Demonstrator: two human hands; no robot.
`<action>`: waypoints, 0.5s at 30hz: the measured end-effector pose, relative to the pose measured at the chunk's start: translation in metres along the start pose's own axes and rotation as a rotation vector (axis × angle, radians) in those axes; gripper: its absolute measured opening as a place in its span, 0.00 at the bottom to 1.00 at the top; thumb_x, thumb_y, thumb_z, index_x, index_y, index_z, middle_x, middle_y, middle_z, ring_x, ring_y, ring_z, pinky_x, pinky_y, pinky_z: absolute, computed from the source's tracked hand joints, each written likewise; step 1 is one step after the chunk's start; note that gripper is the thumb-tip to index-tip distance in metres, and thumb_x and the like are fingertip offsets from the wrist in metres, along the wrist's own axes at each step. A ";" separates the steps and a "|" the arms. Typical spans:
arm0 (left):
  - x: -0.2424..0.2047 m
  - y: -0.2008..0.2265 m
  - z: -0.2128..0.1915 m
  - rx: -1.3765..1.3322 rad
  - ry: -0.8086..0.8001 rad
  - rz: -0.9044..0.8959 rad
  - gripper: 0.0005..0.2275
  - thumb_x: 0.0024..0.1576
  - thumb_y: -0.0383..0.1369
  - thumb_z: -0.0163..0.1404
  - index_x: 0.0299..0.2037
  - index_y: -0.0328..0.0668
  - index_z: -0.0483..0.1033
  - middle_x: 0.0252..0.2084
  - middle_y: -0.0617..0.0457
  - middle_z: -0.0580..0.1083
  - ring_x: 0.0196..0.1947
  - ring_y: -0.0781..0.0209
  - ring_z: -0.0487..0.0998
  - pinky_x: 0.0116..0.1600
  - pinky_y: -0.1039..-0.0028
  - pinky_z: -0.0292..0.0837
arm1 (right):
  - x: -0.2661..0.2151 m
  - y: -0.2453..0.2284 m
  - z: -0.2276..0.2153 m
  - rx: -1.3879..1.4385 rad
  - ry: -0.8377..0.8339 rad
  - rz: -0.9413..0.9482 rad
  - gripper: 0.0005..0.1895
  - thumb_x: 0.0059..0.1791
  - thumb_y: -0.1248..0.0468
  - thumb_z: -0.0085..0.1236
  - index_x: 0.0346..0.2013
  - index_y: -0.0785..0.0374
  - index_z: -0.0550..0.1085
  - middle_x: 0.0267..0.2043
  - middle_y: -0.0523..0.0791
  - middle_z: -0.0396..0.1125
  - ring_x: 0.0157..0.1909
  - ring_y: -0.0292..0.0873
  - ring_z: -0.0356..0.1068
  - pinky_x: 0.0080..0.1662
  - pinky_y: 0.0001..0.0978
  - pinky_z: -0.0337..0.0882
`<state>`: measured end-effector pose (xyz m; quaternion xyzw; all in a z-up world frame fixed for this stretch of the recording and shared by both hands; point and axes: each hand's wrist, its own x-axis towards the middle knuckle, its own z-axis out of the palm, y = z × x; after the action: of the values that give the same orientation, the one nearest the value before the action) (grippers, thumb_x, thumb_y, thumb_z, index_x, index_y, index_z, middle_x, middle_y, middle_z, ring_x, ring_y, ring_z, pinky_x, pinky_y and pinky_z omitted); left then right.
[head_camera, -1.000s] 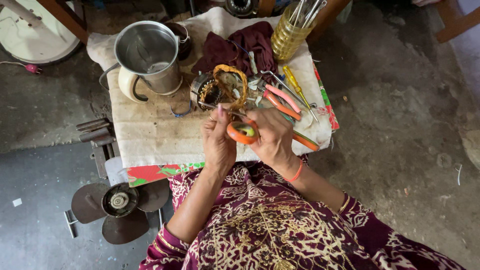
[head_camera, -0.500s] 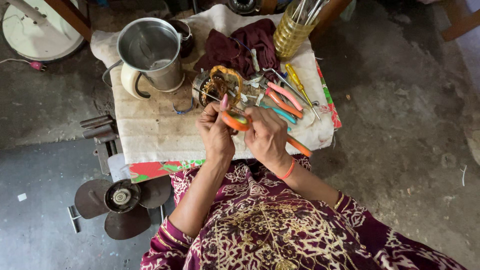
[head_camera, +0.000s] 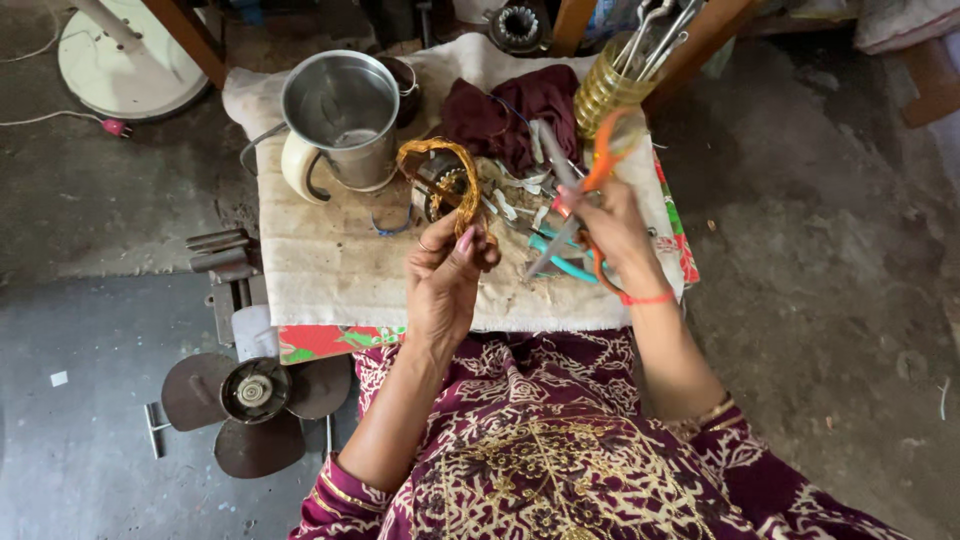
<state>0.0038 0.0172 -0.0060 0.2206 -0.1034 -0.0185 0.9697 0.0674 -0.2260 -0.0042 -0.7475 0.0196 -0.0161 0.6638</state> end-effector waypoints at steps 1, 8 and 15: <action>-0.001 -0.001 -0.003 -0.011 -0.012 0.000 0.10 0.63 0.22 0.53 0.54 0.36 0.79 0.46 0.47 0.79 0.44 0.59 0.78 0.50 0.64 0.74 | 0.010 0.017 0.000 -0.046 -0.046 0.058 0.12 0.51 0.62 0.64 0.41 0.69 0.74 0.34 0.44 0.72 0.35 0.38 0.70 0.36 0.33 0.68; -0.004 0.006 -0.012 -0.103 -0.084 0.001 0.10 0.65 0.22 0.53 0.56 0.37 0.78 0.47 0.48 0.77 0.48 0.60 0.77 0.54 0.61 0.75 | 0.026 0.096 0.043 -1.000 0.259 -0.346 0.25 0.47 0.62 0.63 0.53 0.71 0.67 0.43 0.59 0.70 0.45 0.61 0.70 0.44 0.53 0.69; -0.004 0.020 -0.006 -0.078 -0.033 0.026 0.12 0.63 0.22 0.53 0.56 0.37 0.77 0.47 0.47 0.77 0.46 0.59 0.78 0.53 0.61 0.76 | 0.011 0.100 0.062 -1.207 0.333 -0.442 0.21 0.53 0.58 0.54 0.55 0.69 0.67 0.47 0.58 0.69 0.50 0.59 0.68 0.49 0.53 0.65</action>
<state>0.0005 0.0381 -0.0037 0.1812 -0.1215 -0.0135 0.9758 0.0806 -0.1768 -0.1109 -0.9621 -0.0265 -0.2534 0.0977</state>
